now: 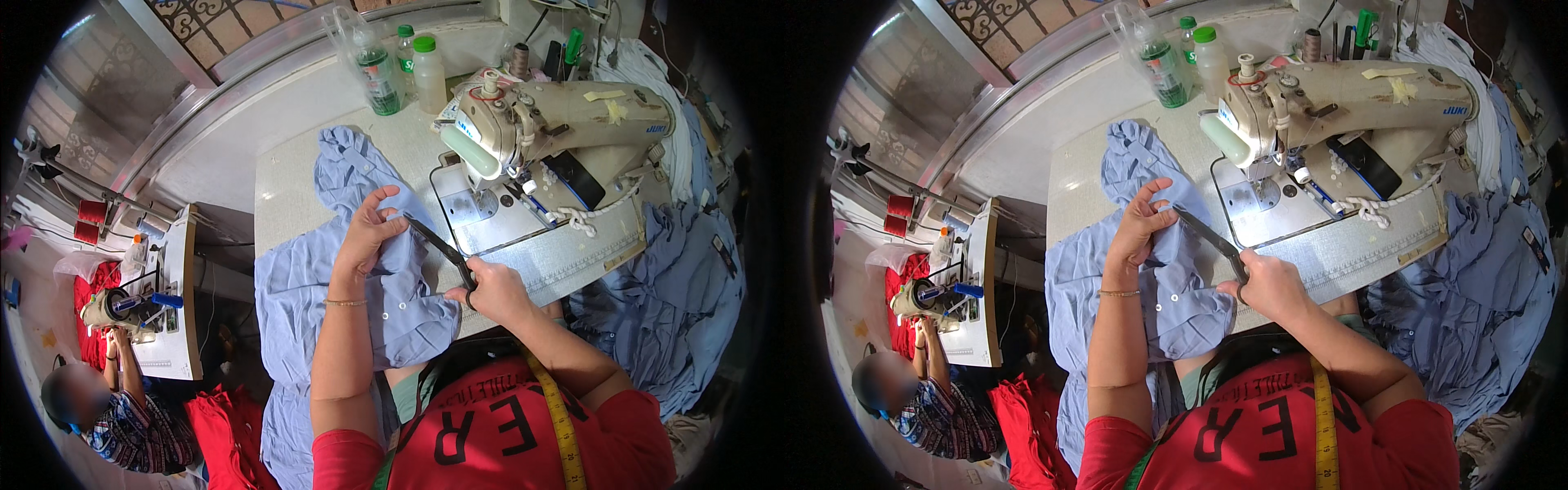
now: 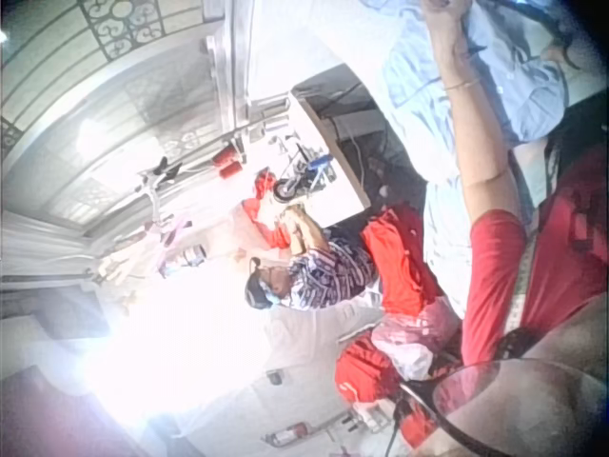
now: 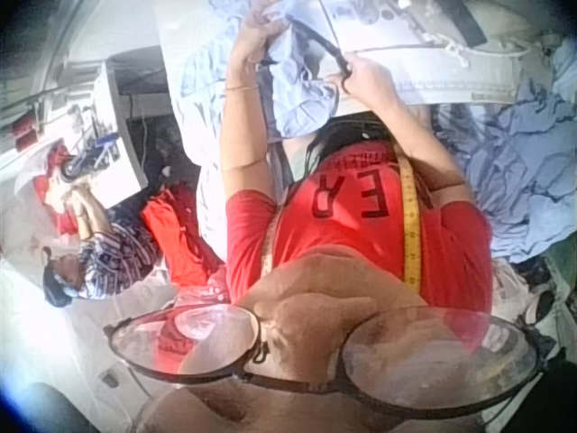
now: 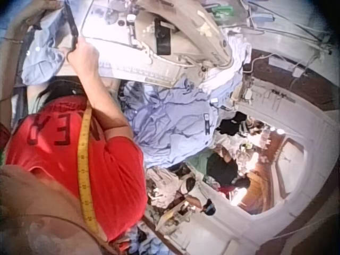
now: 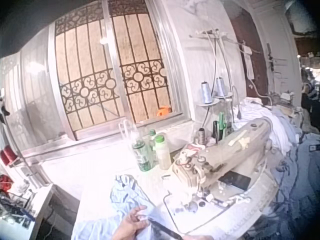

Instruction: The person uses scissors to trim excess threads and fabric around the collar and button placket of a blue shirt.

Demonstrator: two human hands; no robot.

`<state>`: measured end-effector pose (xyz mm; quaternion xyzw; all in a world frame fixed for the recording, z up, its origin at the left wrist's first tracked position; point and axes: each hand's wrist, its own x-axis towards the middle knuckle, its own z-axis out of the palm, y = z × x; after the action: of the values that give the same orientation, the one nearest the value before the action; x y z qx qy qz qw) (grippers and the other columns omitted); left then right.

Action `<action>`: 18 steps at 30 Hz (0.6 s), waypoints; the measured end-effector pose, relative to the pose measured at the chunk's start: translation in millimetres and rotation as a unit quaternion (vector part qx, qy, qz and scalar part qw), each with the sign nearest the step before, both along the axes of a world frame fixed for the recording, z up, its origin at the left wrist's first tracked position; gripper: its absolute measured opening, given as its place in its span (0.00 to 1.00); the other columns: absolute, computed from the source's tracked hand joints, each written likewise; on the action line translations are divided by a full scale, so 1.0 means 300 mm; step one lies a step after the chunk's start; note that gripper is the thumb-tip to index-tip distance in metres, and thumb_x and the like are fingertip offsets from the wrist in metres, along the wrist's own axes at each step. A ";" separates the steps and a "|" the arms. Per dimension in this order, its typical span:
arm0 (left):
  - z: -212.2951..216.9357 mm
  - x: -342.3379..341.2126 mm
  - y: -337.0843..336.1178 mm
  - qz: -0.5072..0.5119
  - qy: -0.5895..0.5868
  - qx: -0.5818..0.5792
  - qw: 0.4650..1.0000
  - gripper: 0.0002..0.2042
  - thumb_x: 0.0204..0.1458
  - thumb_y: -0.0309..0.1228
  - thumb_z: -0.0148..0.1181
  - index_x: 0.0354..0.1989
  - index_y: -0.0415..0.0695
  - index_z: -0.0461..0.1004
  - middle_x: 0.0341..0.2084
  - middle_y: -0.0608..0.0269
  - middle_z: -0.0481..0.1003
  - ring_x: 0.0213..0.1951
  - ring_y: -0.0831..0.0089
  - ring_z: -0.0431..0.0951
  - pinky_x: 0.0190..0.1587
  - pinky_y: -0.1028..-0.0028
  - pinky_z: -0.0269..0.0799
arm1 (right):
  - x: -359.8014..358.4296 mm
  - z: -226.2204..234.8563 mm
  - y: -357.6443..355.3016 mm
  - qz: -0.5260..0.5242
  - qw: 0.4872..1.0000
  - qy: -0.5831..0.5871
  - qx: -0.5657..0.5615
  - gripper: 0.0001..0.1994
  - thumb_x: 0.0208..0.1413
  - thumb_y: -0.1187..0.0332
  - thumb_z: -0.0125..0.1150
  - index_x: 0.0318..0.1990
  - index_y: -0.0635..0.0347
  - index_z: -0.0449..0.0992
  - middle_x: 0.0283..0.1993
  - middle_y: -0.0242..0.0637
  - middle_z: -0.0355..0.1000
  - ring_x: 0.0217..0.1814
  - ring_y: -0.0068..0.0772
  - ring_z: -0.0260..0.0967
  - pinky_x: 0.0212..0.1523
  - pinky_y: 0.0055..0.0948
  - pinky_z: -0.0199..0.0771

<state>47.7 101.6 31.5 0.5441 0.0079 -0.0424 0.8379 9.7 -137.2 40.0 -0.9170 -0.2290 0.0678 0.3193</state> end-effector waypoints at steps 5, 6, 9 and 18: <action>-0.003 0.002 -0.001 0.002 -0.009 0.027 1.000 0.27 0.41 0.16 0.64 0.53 0.41 0.62 0.28 0.69 0.72 0.29 0.83 0.74 0.34 0.85 0.72 | -0.001 -0.029 0.000 -0.005 0.999 -0.038 0.018 0.24 0.37 0.50 0.70 0.27 0.61 0.67 0.15 0.43 0.68 0.22 0.51 0.69 0.23 0.42 0.67; -0.003 0.002 -0.001 0.003 -0.010 0.034 0.999 0.27 0.42 0.16 0.63 0.53 0.40 0.62 0.28 0.69 0.73 0.29 0.83 0.75 0.34 0.85 0.72 | -0.002 -0.026 0.000 -0.005 0.999 -0.030 0.010 0.23 0.38 0.51 0.69 0.27 0.62 0.67 0.17 0.44 0.68 0.23 0.52 0.70 0.24 0.42 0.68; -0.004 0.000 -0.003 0.000 -0.012 0.066 0.998 0.26 0.44 0.17 0.61 0.54 0.39 0.61 0.29 0.67 0.71 0.30 0.83 0.73 0.33 0.85 0.70 | -0.004 -0.003 0.003 -0.005 1.000 -0.010 -0.007 0.22 0.40 0.54 0.69 0.27 0.63 0.67 0.19 0.46 0.70 0.26 0.53 0.71 0.27 0.43 0.70; 0.000 -0.001 -0.005 -0.012 -0.017 0.150 0.989 0.25 0.46 0.18 0.60 0.54 0.40 0.61 0.31 0.69 0.69 0.32 0.84 0.70 0.34 0.86 0.67 | 0.004 0.002 -0.019 0.008 0.997 0.078 0.018 0.23 0.38 0.51 0.70 0.26 0.63 0.68 0.18 0.44 0.69 0.23 0.51 0.70 0.25 0.40 0.67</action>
<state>47.3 100.2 31.5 0.6640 -0.0062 -0.0414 0.7466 10.7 -142.9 40.7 -0.9011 -0.2119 0.1380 0.3522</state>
